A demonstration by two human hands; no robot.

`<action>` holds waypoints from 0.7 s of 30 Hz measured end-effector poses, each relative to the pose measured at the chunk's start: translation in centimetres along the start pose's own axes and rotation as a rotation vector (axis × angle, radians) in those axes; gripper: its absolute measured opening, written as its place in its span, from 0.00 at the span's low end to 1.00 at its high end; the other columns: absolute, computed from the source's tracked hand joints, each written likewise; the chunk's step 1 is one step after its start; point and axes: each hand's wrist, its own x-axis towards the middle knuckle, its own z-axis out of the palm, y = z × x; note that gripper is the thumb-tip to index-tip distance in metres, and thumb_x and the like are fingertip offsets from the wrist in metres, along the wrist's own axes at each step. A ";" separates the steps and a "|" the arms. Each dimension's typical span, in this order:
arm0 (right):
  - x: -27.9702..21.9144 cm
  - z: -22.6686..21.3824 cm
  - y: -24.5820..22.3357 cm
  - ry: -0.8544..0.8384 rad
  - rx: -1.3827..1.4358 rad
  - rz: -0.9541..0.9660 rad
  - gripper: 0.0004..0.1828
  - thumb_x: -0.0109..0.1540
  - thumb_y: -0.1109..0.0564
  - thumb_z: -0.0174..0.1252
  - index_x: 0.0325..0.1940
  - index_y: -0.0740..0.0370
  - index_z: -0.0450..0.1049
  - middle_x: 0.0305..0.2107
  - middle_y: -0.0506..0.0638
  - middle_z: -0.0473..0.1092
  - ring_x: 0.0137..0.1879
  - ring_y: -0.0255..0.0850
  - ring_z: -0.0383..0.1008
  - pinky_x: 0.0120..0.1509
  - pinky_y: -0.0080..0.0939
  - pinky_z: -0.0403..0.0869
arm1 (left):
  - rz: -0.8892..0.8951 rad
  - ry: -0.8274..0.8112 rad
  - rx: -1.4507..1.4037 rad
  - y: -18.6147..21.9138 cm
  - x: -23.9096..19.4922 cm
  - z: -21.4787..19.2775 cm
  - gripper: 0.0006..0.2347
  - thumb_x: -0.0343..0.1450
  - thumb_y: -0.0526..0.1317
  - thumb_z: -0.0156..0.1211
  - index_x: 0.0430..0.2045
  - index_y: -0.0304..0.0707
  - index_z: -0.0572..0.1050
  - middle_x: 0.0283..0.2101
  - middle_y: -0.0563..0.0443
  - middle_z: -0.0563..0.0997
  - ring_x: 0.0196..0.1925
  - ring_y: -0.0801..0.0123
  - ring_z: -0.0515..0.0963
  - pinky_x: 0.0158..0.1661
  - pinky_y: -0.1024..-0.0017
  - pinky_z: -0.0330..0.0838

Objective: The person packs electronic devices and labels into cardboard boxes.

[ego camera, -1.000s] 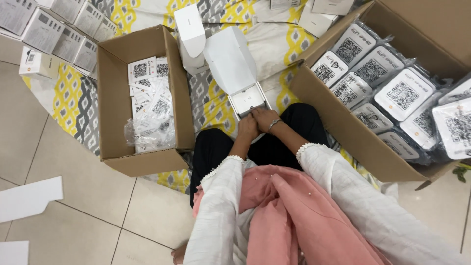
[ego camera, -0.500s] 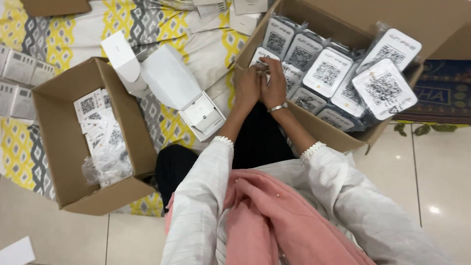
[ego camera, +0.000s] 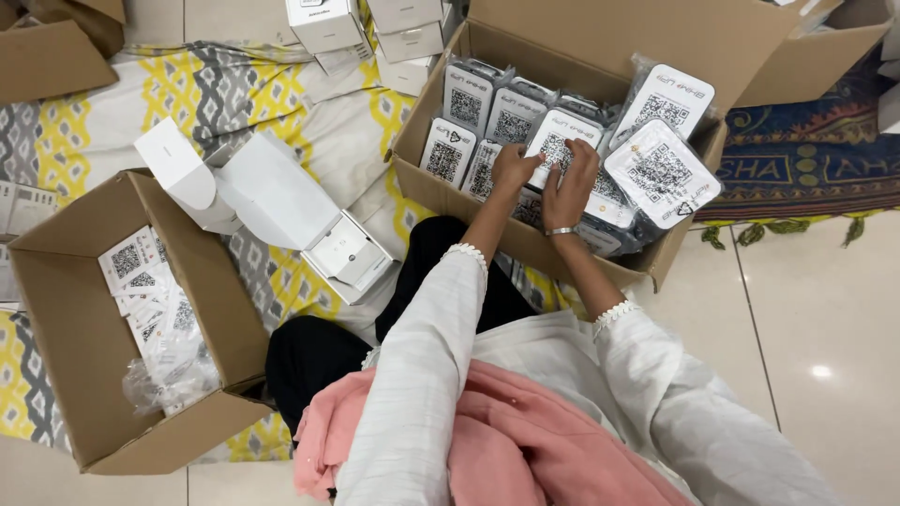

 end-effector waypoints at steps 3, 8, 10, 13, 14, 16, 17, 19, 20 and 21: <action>0.2 -0.3 -2.0 0.054 0.148 -0.033 0.20 0.74 0.57 0.47 0.69 0.68 0.61 0.62 0.63 0.60 0.70 0.56 0.63 0.75 0.55 0.62 | 0.027 -0.146 -0.513 -4.0 2.1 0.4 0.20 0.64 0.41 0.70 0.46 0.24 0.79 0.39 0.42 0.86 0.38 0.63 0.85 0.39 0.67 0.77; 1.9 -0.3 -6.2 0.118 0.253 0.012 0.21 0.75 0.50 0.49 0.69 0.63 0.63 0.64 0.59 0.62 0.72 0.53 0.64 0.76 0.55 0.63 | 0.150 -0.199 -0.729 0.2 -3.5 -14.7 0.15 0.72 0.40 0.65 0.48 0.25 0.78 0.41 0.49 0.84 0.40 0.73 0.81 0.42 0.74 0.74; 2.3 1.0 -6.7 0.103 0.333 0.051 0.22 0.75 0.48 0.52 0.69 0.62 0.64 0.64 0.57 0.63 0.71 0.51 0.65 0.75 0.54 0.65 | 0.189 -0.239 -0.807 0.6 -5.8 -21.0 0.15 0.74 0.40 0.63 0.50 0.28 0.78 0.43 0.51 0.84 0.42 0.76 0.81 0.45 0.76 0.74; 2.2 4.3 -8.0 -0.107 0.615 0.239 0.26 0.75 0.42 0.49 0.72 0.59 0.65 0.66 0.55 0.65 0.70 0.48 0.69 0.74 0.50 0.69 | 0.107 -0.265 -0.776 0.1 -9.7 -29.9 0.15 0.73 0.42 0.62 0.50 0.32 0.78 0.41 0.53 0.85 0.40 0.76 0.82 0.45 0.76 0.75; 2.0 5.2 -9.0 -0.267 0.801 0.353 0.28 0.73 0.40 0.46 0.72 0.58 0.64 0.66 0.55 0.66 0.70 0.46 0.69 0.71 0.48 0.71 | 0.081 -0.277 -0.721 -1.0 -10.7 -32.0 0.15 0.73 0.43 0.62 0.50 0.31 0.78 0.41 0.53 0.85 0.40 0.76 0.83 0.45 0.76 0.76; 1.3 7.1 -11.2 -0.459 0.994 0.465 0.31 0.72 0.37 0.43 0.72 0.56 0.63 0.65 0.55 0.67 0.70 0.45 0.69 0.68 0.47 0.72 | 0.051 -0.261 -0.670 -3.6 -12.1 -35.3 0.16 0.74 0.44 0.62 0.50 0.31 0.79 0.41 0.53 0.85 0.39 0.76 0.83 0.45 0.76 0.76; 0.7 8.1 -12.4 -0.629 1.053 0.491 0.32 0.71 0.37 0.46 0.74 0.55 0.59 0.66 0.55 0.65 0.70 0.44 0.67 0.69 0.46 0.71 | 0.009 -0.260 -0.640 -5.1 -12.6 -36.4 0.16 0.73 0.44 0.63 0.49 0.31 0.79 0.41 0.53 0.86 0.39 0.76 0.84 0.45 0.75 0.77; -1.1 10.3 -14.2 -0.821 1.113 0.515 0.34 0.69 0.37 0.48 0.75 0.54 0.56 0.67 0.54 0.63 0.71 0.42 0.65 0.70 0.45 0.70 | -0.038 -0.240 -0.615 -8.0 -13.7 -38.2 0.17 0.72 0.45 0.64 0.49 0.31 0.79 0.41 0.52 0.86 0.39 0.75 0.84 0.45 0.75 0.78; -2.2 11.4 -14.8 -1.007 1.151 0.524 0.35 0.68 0.37 0.52 0.74 0.55 0.58 0.66 0.52 0.64 0.68 0.41 0.68 0.69 0.43 0.71 | -0.108 -0.213 -0.604 -9.4 -14.3 -38.8 0.17 0.72 0.46 0.64 0.49 0.31 0.79 0.41 0.51 0.86 0.38 0.75 0.85 0.44 0.74 0.79; -3.1 12.4 -15.3 -1.189 1.181 0.530 0.35 0.67 0.37 0.56 0.72 0.56 0.60 0.66 0.50 0.65 0.65 0.39 0.70 0.67 0.41 0.72 | -0.176 -0.191 -0.594 -10.6 -14.6 -39.2 0.18 0.71 0.46 0.65 0.49 0.32 0.79 0.41 0.51 0.86 0.37 0.74 0.85 0.43 0.73 0.80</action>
